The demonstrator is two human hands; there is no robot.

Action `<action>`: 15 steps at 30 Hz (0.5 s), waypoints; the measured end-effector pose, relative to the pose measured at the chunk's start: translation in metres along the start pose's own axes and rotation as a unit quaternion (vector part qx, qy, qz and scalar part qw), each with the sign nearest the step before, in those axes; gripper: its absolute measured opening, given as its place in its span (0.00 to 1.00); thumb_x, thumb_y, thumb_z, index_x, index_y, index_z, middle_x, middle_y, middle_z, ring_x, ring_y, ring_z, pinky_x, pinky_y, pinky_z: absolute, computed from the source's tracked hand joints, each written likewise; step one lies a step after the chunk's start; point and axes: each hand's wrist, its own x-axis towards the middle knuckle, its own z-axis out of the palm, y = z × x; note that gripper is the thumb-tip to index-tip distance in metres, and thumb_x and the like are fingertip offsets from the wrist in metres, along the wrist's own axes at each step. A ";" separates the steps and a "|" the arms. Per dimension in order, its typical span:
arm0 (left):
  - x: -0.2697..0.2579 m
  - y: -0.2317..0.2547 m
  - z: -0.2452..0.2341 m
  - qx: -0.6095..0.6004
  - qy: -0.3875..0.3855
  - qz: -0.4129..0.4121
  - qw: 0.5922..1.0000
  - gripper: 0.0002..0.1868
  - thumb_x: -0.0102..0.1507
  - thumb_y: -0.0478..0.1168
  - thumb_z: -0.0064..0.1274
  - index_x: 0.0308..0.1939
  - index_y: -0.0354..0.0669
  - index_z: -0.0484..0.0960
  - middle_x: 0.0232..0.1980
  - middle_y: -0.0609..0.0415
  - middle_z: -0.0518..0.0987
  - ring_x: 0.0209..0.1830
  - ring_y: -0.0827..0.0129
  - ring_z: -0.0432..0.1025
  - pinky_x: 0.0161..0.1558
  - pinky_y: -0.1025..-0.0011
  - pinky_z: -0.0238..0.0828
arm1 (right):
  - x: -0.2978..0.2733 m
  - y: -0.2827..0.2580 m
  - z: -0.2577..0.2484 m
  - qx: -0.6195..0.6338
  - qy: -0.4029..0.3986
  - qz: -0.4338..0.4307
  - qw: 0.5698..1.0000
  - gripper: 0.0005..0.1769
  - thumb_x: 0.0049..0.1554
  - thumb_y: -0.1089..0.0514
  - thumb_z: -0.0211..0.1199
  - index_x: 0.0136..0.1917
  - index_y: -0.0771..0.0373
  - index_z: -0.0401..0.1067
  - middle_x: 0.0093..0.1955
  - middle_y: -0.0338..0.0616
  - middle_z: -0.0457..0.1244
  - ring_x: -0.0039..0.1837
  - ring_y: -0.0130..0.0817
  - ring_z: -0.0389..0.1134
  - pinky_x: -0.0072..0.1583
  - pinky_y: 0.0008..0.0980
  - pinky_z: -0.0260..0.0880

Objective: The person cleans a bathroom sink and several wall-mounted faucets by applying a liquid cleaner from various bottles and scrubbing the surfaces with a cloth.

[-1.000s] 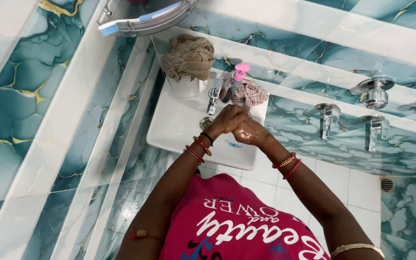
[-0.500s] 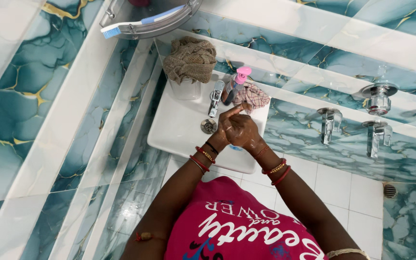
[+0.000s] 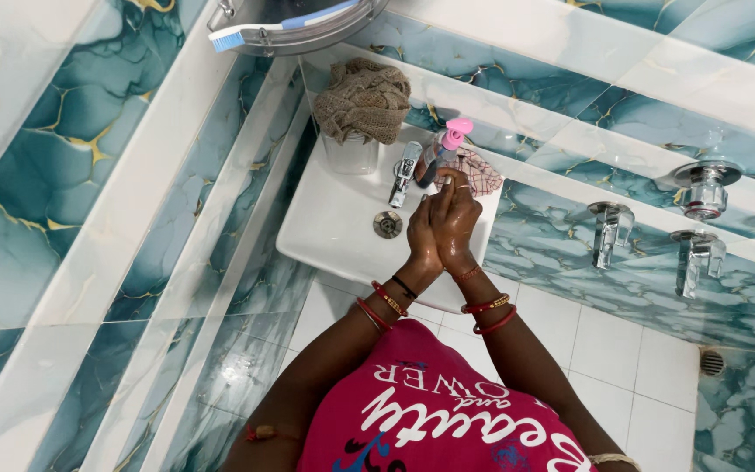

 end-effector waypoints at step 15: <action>0.074 0.122 -0.022 0.583 0.050 0.186 0.789 0.13 0.65 0.32 0.53 0.52 0.35 0.85 0.33 0.54 0.84 0.25 0.78 0.73 0.28 0.76 0.72 | -0.023 0.170 0.077 0.493 -0.088 0.552 0.666 0.20 0.66 0.51 0.44 0.62 0.64 0.67 0.56 0.45 0.66 0.59 0.41 0.67 0.63 0.40 0.70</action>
